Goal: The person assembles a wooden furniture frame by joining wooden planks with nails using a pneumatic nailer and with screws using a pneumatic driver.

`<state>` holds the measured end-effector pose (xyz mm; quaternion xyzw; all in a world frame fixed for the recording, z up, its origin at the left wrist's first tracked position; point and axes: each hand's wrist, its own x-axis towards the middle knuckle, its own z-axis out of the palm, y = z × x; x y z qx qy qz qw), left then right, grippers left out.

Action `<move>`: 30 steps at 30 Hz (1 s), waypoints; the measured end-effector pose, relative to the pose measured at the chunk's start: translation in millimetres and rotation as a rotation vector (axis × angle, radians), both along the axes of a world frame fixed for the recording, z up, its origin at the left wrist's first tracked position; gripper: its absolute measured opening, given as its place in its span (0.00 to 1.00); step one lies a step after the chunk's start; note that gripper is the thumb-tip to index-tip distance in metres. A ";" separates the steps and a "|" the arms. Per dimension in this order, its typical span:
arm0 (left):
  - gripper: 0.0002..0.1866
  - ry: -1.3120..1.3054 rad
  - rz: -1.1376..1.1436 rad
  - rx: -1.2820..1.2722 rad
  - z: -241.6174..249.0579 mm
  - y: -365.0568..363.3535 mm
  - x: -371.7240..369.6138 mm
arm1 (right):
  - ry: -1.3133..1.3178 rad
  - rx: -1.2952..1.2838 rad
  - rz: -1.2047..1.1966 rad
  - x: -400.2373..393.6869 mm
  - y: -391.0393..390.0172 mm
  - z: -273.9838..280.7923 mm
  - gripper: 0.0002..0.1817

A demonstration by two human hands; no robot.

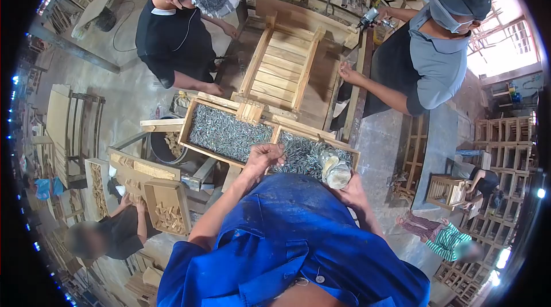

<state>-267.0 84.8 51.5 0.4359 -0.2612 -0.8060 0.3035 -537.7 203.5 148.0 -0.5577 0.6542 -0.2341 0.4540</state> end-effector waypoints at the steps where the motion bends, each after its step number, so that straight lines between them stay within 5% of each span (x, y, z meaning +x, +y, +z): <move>1: 0.06 0.045 -0.003 0.033 4.8 1.5 1.1 | -0.001 0.004 -0.002 -5.2 3.4 -8.0 0.24; 4: 0.07 0.034 0.029 0.083 13.6 -1.4 -1.7 | 0.202 -0.153 0.171 -9.7 0.7 -9.3 0.24; 6: 0.08 0.070 0.054 0.074 20.7 -9.9 -5.9 | -0.084 -0.148 0.121 4.3 -18.5 29.6 0.24; 10: 0.07 0.237 0.201 0.070 45.5 -36.5 -14.8 | -0.112 -0.296 0.348 31.7 -50.8 51.6 0.23; 30: 0.06 0.261 0.295 0.361 24.6 -150.1 61.4 | 0.025 -0.025 0.234 140.1 -174.0 49.0 0.29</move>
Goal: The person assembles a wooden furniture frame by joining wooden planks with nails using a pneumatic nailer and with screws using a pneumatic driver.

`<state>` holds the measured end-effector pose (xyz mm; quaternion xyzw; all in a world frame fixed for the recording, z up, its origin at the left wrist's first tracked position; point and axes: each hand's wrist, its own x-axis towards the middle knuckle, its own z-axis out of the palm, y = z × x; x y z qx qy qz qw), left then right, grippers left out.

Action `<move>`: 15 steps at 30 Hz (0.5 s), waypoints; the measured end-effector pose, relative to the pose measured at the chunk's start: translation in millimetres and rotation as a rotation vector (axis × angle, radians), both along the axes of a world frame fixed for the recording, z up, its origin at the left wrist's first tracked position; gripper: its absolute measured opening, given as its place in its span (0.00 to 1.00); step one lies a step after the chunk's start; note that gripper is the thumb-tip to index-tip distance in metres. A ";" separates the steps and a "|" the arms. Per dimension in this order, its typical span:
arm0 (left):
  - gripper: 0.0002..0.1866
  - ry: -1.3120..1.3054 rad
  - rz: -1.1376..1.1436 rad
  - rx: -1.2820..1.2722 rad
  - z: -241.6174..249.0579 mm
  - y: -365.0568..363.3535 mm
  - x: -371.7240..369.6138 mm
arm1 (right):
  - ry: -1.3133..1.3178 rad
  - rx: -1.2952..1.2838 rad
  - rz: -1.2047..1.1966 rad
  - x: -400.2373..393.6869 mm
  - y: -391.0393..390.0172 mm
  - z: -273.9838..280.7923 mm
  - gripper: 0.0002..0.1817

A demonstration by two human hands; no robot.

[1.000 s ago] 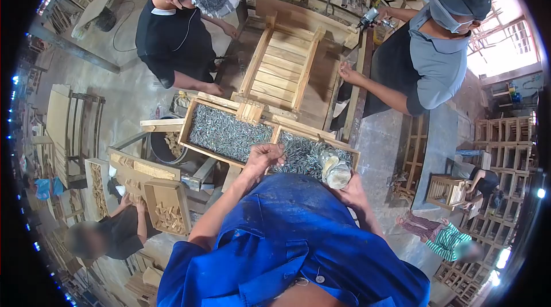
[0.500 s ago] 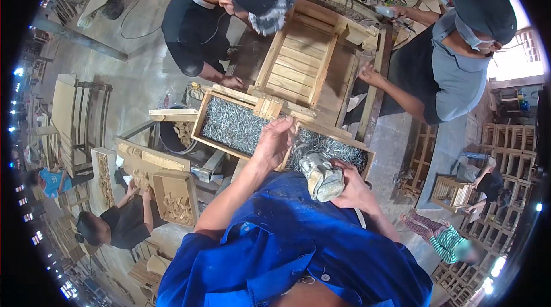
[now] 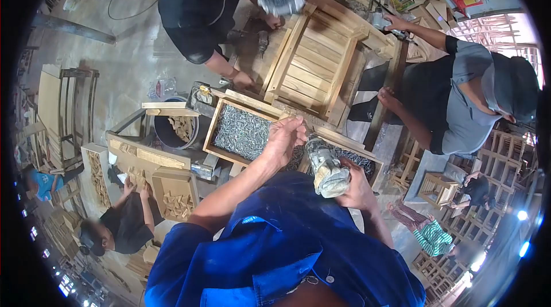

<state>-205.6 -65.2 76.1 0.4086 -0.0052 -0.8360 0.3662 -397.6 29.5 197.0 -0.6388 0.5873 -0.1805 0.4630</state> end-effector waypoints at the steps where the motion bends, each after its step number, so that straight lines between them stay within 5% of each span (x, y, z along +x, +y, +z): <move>1: 0.06 -0.023 -0.002 0.011 -2.1 -5.4 3.1 | -0.020 0.047 -0.014 3.5 -8.2 1.9 0.31; 6: 0.07 -0.027 0.027 0.068 -12.6 -30.9 14.0 | -0.066 0.128 0.048 11.3 -45.7 -3.7 0.37; 8: 0.07 -0.021 0.037 0.099 -16.6 -37.7 16.5 | -0.065 0.116 -0.032 16.1 -55.6 -6.0 0.28; 11: 0.07 -0.002 0.044 0.213 -21.3 -51.5 19.9 | -0.074 0.112 -0.010 14.8 -75.6 -14.0 0.29; 15: 0.05 0.124 0.075 0.284 -43.2 -50.9 19.9 | 0.013 -0.104 -0.027 18.2 -89.3 -30.5 0.35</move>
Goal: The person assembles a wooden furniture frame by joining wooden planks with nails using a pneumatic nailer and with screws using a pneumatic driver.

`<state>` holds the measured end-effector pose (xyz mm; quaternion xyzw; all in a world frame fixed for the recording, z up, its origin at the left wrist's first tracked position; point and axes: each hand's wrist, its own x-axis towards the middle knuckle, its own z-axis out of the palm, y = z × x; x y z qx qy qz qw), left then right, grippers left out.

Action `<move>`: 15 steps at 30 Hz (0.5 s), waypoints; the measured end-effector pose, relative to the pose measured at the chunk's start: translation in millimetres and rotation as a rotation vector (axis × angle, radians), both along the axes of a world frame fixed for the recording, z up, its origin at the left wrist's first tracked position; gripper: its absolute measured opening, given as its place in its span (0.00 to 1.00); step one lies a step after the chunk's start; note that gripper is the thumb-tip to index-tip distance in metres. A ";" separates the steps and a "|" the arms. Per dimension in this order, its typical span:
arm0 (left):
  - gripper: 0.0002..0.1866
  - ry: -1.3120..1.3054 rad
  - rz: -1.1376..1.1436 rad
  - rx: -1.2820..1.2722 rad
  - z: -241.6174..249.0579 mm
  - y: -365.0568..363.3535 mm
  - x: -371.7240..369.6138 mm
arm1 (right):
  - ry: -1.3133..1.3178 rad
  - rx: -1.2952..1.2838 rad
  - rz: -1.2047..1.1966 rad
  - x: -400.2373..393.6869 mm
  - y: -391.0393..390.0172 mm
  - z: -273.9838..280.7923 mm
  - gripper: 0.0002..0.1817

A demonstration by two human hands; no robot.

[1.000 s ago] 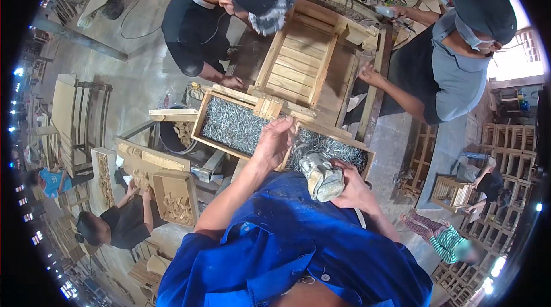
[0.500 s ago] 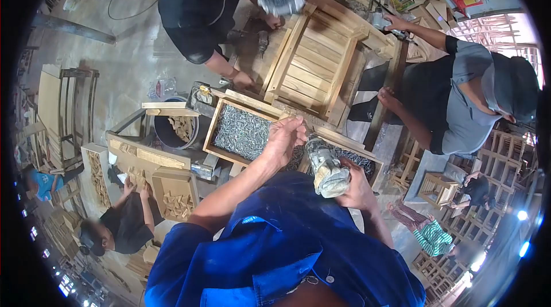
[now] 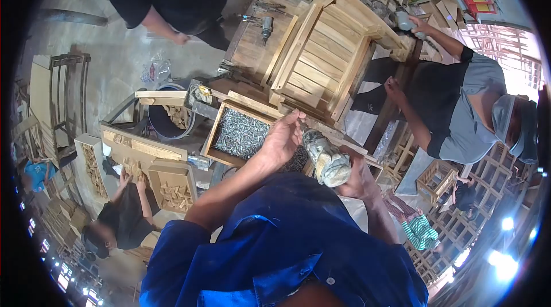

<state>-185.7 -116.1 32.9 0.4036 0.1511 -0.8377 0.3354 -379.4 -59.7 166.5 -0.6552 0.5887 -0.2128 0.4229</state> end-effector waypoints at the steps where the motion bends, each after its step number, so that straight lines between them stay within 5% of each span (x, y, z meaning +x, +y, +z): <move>1: 0.05 -0.039 0.017 0.007 0.8 -1.6 -3.0 | 0.010 0.092 0.016 -1.9 -1.1 0.3 0.36; 4: 0.05 0.016 0.134 0.039 11.5 -4.5 -10.5 | -0.023 0.204 -0.025 4.8 -3.3 4.8 0.35; 8: 0.07 0.126 0.007 -0.019 3.9 2.4 0.0 | 0.142 0.326 0.080 2.4 10.2 4.6 0.36; 15: 0.11 -0.020 -0.049 0.017 -2.7 24.0 -7.8 | 0.189 0.295 0.097 8.0 28.3 11.3 0.37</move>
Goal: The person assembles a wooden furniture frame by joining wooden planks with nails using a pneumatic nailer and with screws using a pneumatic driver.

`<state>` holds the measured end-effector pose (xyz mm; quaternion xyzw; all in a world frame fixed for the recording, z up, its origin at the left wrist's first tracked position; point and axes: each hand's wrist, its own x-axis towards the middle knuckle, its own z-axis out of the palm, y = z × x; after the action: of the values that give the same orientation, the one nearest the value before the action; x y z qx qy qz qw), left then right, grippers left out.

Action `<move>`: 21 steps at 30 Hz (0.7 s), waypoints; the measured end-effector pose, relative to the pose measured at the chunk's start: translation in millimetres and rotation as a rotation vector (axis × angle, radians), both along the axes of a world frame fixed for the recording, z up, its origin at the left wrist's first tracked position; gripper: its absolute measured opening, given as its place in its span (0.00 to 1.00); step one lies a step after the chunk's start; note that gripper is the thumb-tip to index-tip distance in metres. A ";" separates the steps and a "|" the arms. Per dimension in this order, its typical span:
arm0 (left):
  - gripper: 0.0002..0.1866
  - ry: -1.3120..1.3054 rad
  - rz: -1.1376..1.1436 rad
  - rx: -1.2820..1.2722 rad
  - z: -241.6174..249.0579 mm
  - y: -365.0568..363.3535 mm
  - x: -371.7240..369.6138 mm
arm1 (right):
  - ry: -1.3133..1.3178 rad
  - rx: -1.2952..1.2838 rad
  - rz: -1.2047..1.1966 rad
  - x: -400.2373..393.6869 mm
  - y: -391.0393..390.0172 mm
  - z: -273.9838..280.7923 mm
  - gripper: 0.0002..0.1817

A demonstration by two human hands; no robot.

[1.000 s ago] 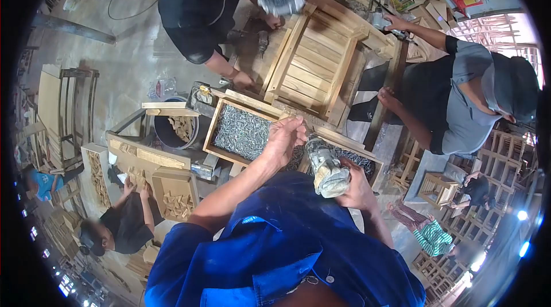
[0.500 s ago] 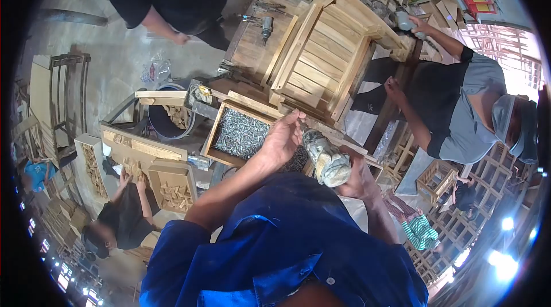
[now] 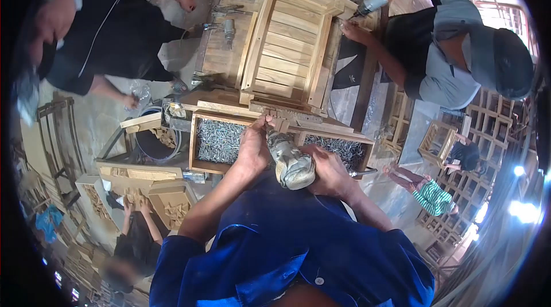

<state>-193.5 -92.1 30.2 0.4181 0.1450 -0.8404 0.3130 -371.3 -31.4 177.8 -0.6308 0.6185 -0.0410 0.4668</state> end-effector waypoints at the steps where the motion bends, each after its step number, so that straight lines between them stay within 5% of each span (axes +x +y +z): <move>1: 0.11 0.000 -0.011 -0.005 2.9 1.9 0.5 | 0.018 0.050 -0.002 1.5 1.5 2.2 0.37; 17: 0.06 -0.027 0.046 -0.131 22.0 15.6 13.0 | 0.084 0.094 0.171 -2.1 20.1 -5.1 0.44; 21: 0.07 -0.258 0.099 -0.243 6.5 15.3 30.1 | -0.082 -0.173 0.078 -14.6 46.8 -14.7 0.40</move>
<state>-163.4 -76.8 36.7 0.4737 0.0214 -0.7747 0.4183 -386.0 15.3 163.1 -0.6902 0.5680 -0.1019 0.4366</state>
